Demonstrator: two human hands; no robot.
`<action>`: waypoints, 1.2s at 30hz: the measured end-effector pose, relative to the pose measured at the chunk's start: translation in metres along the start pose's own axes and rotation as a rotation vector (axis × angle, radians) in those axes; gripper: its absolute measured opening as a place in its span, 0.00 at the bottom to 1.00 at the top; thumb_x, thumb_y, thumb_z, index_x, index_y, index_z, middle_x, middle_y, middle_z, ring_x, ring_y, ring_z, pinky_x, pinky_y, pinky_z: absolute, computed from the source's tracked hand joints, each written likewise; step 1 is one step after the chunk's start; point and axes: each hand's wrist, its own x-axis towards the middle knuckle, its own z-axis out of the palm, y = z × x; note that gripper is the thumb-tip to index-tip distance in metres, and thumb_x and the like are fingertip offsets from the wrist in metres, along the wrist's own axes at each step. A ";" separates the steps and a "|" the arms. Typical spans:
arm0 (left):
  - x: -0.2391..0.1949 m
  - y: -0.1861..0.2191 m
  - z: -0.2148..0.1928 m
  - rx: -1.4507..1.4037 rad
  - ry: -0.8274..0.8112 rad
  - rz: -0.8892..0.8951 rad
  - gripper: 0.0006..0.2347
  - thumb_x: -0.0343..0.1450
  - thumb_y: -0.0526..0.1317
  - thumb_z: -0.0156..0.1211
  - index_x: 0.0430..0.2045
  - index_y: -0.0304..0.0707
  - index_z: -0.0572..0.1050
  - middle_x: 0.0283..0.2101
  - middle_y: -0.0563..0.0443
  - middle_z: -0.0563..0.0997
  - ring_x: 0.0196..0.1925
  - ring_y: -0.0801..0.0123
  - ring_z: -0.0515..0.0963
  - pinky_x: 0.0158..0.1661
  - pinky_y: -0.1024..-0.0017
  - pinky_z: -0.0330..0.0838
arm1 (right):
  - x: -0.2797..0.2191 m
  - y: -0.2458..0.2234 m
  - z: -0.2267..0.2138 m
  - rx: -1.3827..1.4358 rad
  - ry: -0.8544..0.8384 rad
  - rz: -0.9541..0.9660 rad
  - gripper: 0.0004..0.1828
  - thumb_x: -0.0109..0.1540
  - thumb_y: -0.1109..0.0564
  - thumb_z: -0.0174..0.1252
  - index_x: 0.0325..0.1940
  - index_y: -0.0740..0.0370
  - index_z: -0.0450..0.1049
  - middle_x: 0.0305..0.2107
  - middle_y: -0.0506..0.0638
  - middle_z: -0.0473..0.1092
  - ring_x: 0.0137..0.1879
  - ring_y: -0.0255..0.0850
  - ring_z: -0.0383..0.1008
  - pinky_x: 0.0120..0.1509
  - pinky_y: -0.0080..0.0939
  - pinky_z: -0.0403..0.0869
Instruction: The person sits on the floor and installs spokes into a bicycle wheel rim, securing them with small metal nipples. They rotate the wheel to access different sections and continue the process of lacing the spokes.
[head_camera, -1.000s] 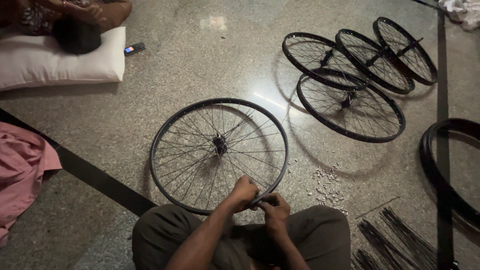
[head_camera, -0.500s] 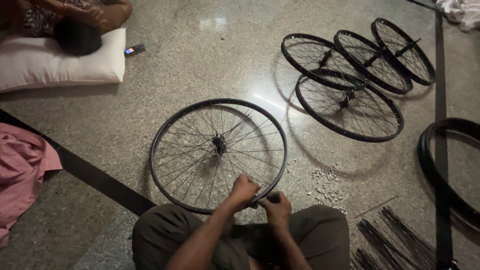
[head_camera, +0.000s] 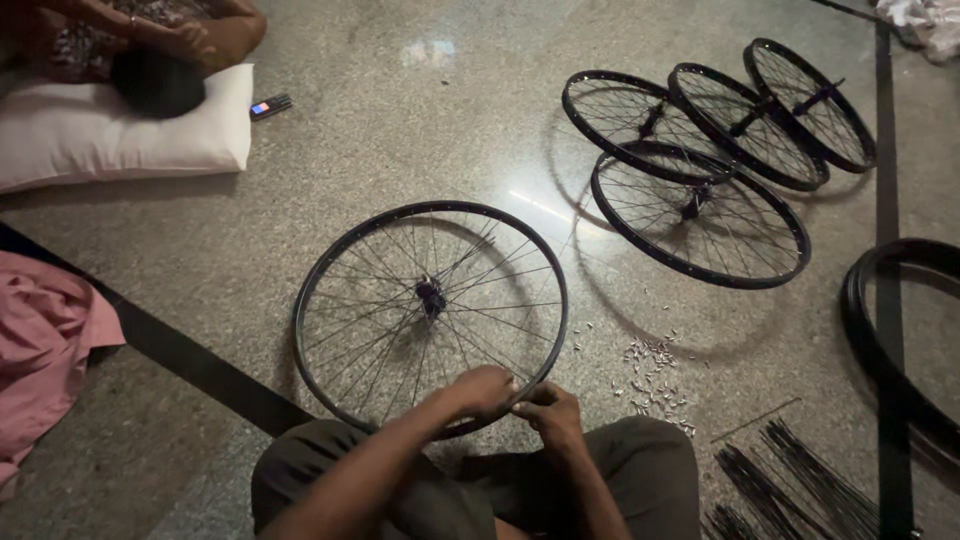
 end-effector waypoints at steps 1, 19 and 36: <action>-0.001 -0.002 0.004 -0.004 0.005 -0.048 0.14 0.73 0.46 0.55 0.33 0.31 0.81 0.37 0.32 0.82 0.40 0.44 0.80 0.41 0.52 0.73 | 0.000 0.000 -0.002 0.012 -0.017 -0.002 0.09 0.50 0.66 0.71 0.32 0.67 0.79 0.22 0.50 0.76 0.23 0.34 0.67 0.27 0.35 0.64; 0.017 -0.020 0.010 -0.077 -0.047 0.010 0.13 0.74 0.46 0.56 0.34 0.33 0.81 0.34 0.35 0.82 0.37 0.46 0.82 0.37 0.53 0.74 | 0.013 0.016 -0.009 0.079 -0.042 -0.015 0.06 0.55 0.66 0.68 0.34 0.68 0.78 0.21 0.49 0.72 0.23 0.34 0.65 0.26 0.35 0.63; 0.000 0.003 0.003 -0.525 -0.207 -0.305 0.16 0.77 0.45 0.53 0.31 0.25 0.75 0.23 0.39 0.79 0.22 0.54 0.84 0.23 0.58 0.78 | 0.032 0.045 -0.054 0.898 0.149 0.225 0.15 0.64 0.66 0.47 0.55 0.70 0.66 0.37 0.59 0.73 0.41 0.47 0.74 0.47 0.41 0.77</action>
